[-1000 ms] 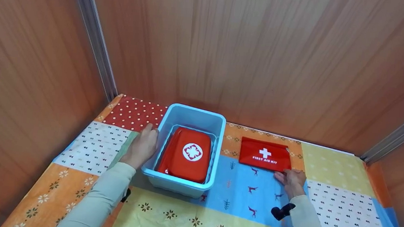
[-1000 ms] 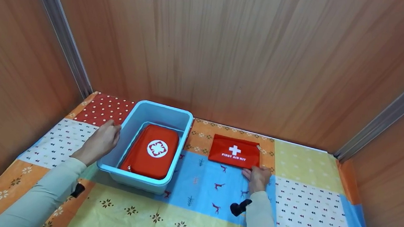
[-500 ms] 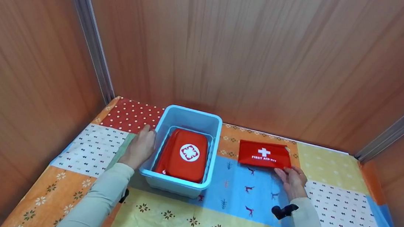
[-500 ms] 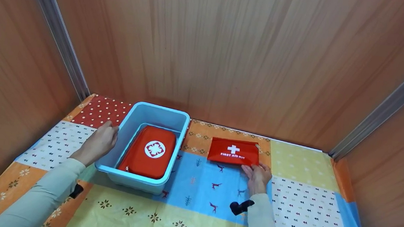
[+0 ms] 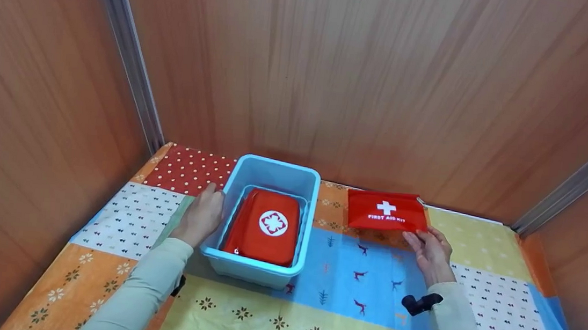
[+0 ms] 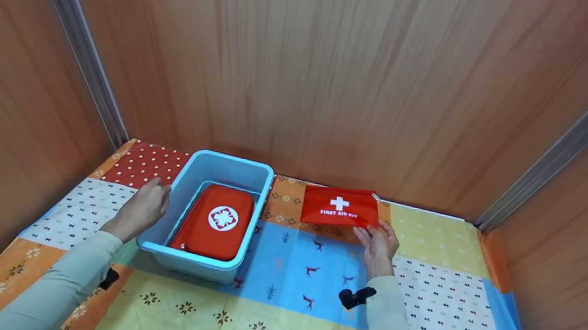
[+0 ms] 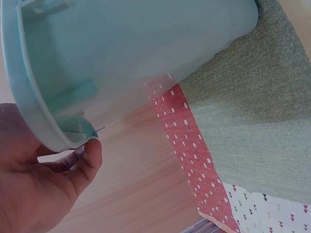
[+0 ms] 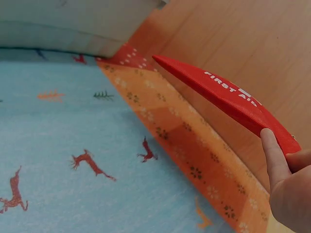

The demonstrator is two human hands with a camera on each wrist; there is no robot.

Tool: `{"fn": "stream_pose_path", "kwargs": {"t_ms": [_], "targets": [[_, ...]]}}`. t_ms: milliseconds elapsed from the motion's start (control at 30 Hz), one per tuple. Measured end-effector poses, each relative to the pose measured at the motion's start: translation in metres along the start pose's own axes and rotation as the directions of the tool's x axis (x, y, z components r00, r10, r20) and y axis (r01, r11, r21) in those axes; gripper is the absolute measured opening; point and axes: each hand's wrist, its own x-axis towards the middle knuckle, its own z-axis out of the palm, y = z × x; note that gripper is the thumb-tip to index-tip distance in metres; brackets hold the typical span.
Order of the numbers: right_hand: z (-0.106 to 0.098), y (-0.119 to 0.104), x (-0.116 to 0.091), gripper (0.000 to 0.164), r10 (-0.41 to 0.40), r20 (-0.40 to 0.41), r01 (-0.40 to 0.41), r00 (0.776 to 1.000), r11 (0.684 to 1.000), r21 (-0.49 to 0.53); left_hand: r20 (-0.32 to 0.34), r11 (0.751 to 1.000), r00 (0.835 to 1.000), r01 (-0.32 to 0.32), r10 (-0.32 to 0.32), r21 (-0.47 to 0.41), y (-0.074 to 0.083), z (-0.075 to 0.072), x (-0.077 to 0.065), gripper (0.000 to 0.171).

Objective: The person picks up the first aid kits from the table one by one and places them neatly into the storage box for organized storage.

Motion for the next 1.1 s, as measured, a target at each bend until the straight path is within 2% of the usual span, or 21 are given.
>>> {"fn": "stream_pose_path", "kwargs": {"t_ms": [133,333,500,633,900,1100], "targets": [[0.007,-0.010,-0.006,0.051,-0.011,0.019,0.010,1.000,1.000,0.016,-0.020,1.000,1.000,-0.004,0.003,-0.026,-0.001,0.000,0.000,0.018],[0.016,-0.020,-0.016,0.057,-0.033,0.064,0.031,0.997,0.999,0.031,-0.028,1.000,1.000,-0.005,0.005,-0.018,-0.001,-0.002,-0.001,0.021],[0.022,-0.024,-0.023,0.048,-0.048,0.089,0.045,0.995,0.998,0.036,-0.023,0.998,1.000,0.014,-0.015,-0.058,0.000,-0.001,-0.002,0.022],[0.030,-0.026,-0.028,0.048,-0.056,0.104,0.051,0.993,0.997,0.052,-0.018,0.999,1.000,0.010,-0.011,-0.049,0.001,0.000,-0.003,0.022],[0.053,-0.026,-0.042,0.044,-0.081,0.184,0.075,0.980,0.996,0.040,0.009,1.000,1.000,0.014,-0.014,0.028,0.001,-0.002,-0.002,0.021],[0.073,-0.019,-0.052,0.042,-0.104,0.243,0.109,0.965,0.994,-0.004,0.041,0.987,0.995,0.095,-0.090,-0.132,0.000,-0.001,-0.003,0.018]]}}
